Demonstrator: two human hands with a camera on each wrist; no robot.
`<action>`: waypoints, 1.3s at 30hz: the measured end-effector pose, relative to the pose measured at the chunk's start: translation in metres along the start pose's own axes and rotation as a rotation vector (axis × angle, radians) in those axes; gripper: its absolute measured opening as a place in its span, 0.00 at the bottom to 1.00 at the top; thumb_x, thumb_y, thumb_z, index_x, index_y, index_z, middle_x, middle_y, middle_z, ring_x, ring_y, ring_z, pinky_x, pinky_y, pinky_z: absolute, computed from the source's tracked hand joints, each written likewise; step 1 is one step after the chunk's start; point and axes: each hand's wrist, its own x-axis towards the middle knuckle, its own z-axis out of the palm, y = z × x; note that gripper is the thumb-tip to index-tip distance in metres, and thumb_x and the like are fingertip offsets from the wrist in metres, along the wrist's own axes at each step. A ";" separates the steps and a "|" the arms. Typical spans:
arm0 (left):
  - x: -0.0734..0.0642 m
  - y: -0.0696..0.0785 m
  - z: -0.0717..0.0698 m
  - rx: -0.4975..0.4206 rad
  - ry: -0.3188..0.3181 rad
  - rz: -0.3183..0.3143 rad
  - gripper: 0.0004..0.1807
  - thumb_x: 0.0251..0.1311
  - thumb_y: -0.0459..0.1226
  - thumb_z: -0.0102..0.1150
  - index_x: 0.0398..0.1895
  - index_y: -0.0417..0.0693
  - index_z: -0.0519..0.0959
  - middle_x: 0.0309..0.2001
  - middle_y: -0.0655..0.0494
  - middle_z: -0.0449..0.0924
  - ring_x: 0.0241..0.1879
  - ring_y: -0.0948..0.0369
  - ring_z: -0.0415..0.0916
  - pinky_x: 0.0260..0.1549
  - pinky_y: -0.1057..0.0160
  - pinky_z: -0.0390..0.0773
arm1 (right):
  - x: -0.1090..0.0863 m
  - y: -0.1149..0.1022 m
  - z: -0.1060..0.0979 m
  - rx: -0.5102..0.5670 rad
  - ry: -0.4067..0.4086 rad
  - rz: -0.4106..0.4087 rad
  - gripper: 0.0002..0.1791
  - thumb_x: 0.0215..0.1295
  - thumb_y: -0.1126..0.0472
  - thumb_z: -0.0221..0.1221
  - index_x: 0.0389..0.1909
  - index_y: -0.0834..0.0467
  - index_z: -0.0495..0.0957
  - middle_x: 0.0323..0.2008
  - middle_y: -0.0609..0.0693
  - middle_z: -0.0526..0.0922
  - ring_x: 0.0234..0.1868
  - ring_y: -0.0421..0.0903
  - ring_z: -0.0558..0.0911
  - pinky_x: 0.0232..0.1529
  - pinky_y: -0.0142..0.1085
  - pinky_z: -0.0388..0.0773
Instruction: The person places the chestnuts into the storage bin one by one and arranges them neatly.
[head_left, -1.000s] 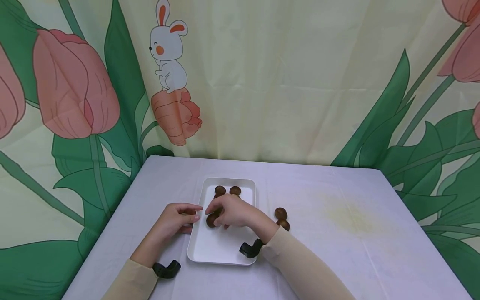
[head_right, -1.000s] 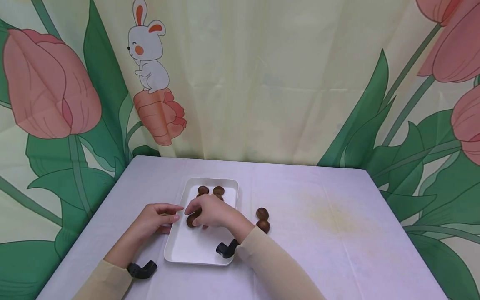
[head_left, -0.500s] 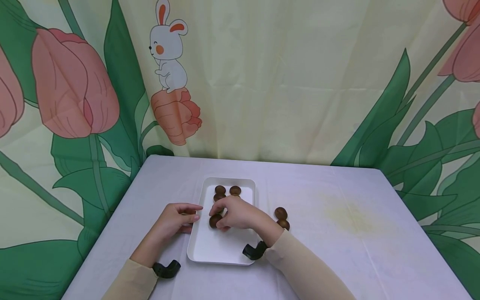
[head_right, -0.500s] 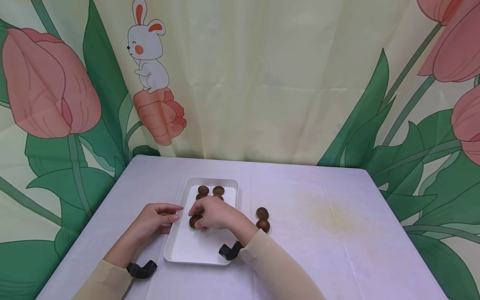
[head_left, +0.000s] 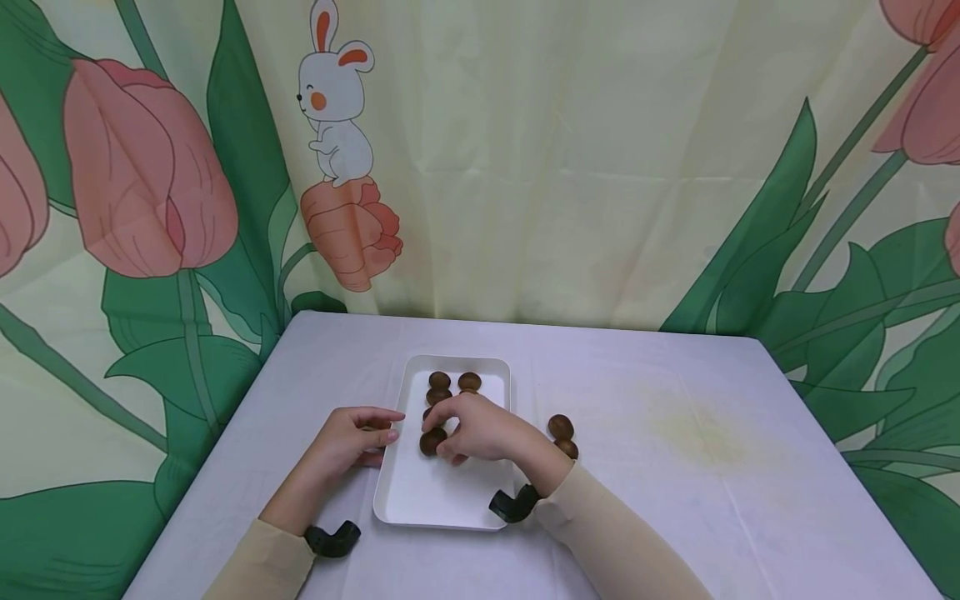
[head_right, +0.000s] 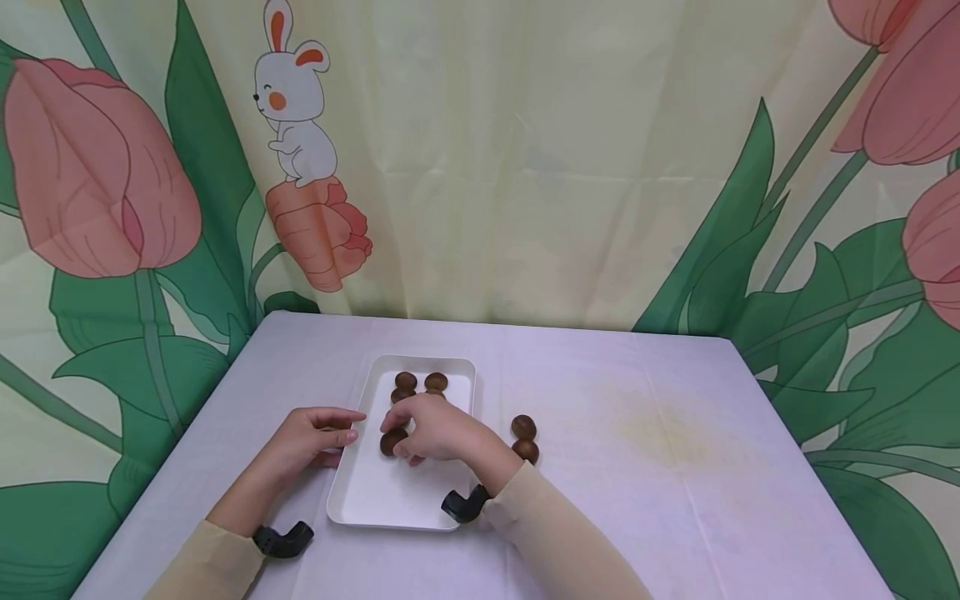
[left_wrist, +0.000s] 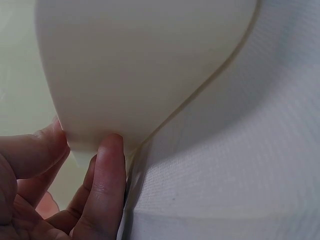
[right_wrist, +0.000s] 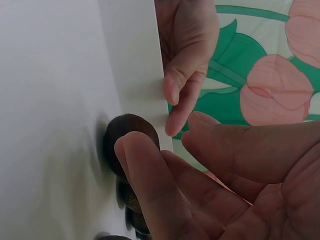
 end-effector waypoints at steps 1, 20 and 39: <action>0.000 0.000 0.000 0.000 0.001 -0.001 0.20 0.64 0.33 0.75 0.59 0.41 0.88 0.59 0.38 0.86 0.40 0.56 0.90 0.36 0.55 0.93 | -0.001 0.000 -0.001 0.007 -0.001 -0.001 0.19 0.64 0.73 0.70 0.54 0.54 0.88 0.55 0.52 0.88 0.28 0.46 0.91 0.36 0.36 0.89; 0.000 0.001 0.001 0.000 0.023 -0.007 0.19 0.63 0.31 0.76 0.58 0.41 0.88 0.55 0.40 0.88 0.39 0.57 0.90 0.34 0.56 0.92 | -0.029 0.015 -0.038 0.148 0.075 0.004 0.20 0.68 0.77 0.62 0.58 0.59 0.85 0.64 0.64 0.82 0.45 0.62 0.91 0.38 0.44 0.93; -0.001 0.001 0.001 0.009 0.019 0.004 0.19 0.63 0.31 0.75 0.58 0.41 0.88 0.56 0.39 0.87 0.39 0.57 0.89 0.34 0.56 0.92 | -0.076 0.042 -0.070 0.165 0.160 0.051 0.21 0.69 0.74 0.64 0.61 0.61 0.82 0.69 0.67 0.79 0.46 0.59 0.91 0.40 0.46 0.93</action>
